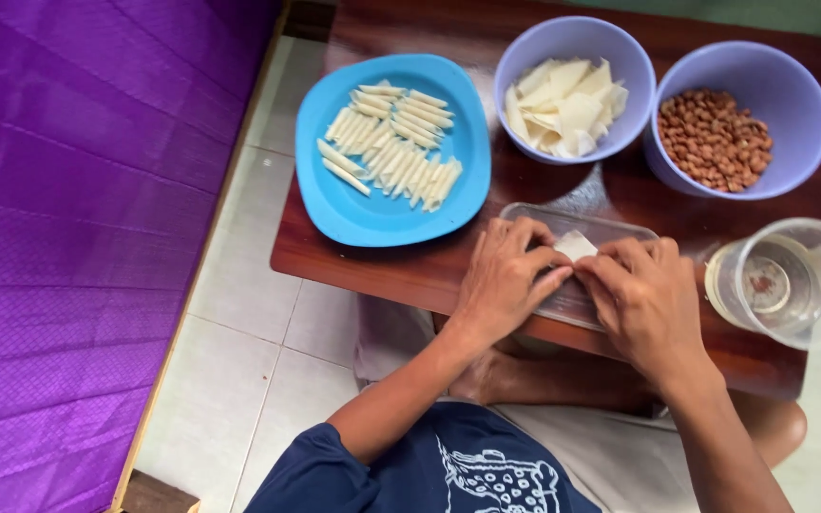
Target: The person is manually assembling nut rolls by placing a peanut and a slice of filling onto a small square wrapper, rolling it up, and placing it on a plate.
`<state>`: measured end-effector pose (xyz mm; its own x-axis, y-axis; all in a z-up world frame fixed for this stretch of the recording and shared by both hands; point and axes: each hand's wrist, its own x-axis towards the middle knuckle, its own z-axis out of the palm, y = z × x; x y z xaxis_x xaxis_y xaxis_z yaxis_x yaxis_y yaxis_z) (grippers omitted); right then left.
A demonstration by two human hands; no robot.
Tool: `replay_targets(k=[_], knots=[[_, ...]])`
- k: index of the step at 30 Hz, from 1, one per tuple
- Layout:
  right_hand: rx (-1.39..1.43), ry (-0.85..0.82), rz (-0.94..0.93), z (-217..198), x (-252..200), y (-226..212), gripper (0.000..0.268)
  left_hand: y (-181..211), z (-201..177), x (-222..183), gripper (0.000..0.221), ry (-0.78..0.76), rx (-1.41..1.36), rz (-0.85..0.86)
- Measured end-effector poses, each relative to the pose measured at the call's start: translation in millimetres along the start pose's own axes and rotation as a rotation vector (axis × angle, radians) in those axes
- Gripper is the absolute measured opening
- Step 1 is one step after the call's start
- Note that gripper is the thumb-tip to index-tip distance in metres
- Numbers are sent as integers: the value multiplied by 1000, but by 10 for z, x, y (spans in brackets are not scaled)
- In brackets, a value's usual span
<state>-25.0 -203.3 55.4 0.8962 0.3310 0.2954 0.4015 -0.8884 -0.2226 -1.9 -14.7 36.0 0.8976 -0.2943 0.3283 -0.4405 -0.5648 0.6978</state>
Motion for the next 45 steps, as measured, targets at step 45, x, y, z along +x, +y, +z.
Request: replay_targets(k=[45], knots=[[-403,2,-95,62,-118,23,20,-21,20,-52,15,46,6,-18]])
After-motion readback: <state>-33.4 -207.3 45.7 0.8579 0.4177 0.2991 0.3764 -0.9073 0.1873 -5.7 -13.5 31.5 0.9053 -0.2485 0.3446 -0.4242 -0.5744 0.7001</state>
